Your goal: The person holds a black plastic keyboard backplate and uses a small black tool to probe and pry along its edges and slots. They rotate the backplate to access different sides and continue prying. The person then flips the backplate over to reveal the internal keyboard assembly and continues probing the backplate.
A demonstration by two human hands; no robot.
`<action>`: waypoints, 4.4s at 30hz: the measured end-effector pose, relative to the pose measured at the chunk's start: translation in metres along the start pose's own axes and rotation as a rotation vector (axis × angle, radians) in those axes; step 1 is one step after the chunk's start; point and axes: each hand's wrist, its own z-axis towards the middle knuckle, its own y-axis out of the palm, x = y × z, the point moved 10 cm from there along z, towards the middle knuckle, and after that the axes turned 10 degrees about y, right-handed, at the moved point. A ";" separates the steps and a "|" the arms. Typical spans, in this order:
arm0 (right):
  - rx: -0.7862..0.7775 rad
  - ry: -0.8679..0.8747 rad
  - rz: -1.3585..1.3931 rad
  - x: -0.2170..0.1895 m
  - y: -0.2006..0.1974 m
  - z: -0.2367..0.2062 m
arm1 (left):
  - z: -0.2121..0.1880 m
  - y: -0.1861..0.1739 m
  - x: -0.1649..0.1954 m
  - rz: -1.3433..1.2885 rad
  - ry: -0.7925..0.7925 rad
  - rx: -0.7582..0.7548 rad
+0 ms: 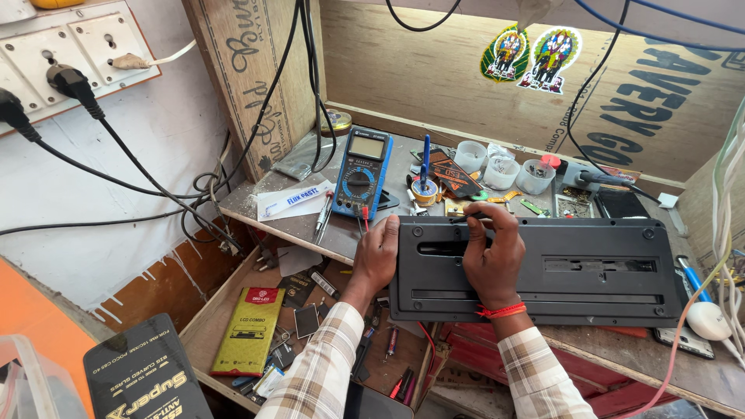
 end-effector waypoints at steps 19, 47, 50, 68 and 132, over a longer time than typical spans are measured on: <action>0.025 0.125 0.300 0.014 0.002 -0.003 | -0.003 -0.005 -0.003 0.000 -0.011 -0.006; 0.155 0.223 0.226 0.093 -0.114 0.013 | -0.010 0.011 0.006 -0.030 -0.001 0.031; 0.133 0.219 0.190 0.091 -0.111 0.015 | -0.010 0.015 0.002 -0.015 -0.035 0.016; 0.077 0.105 -0.004 0.072 -0.099 0.016 | -0.006 0.016 0.005 -0.051 0.036 0.019; 0.152 0.123 0.016 0.031 -0.118 0.016 | -0.015 0.004 0.003 -0.050 0.018 0.037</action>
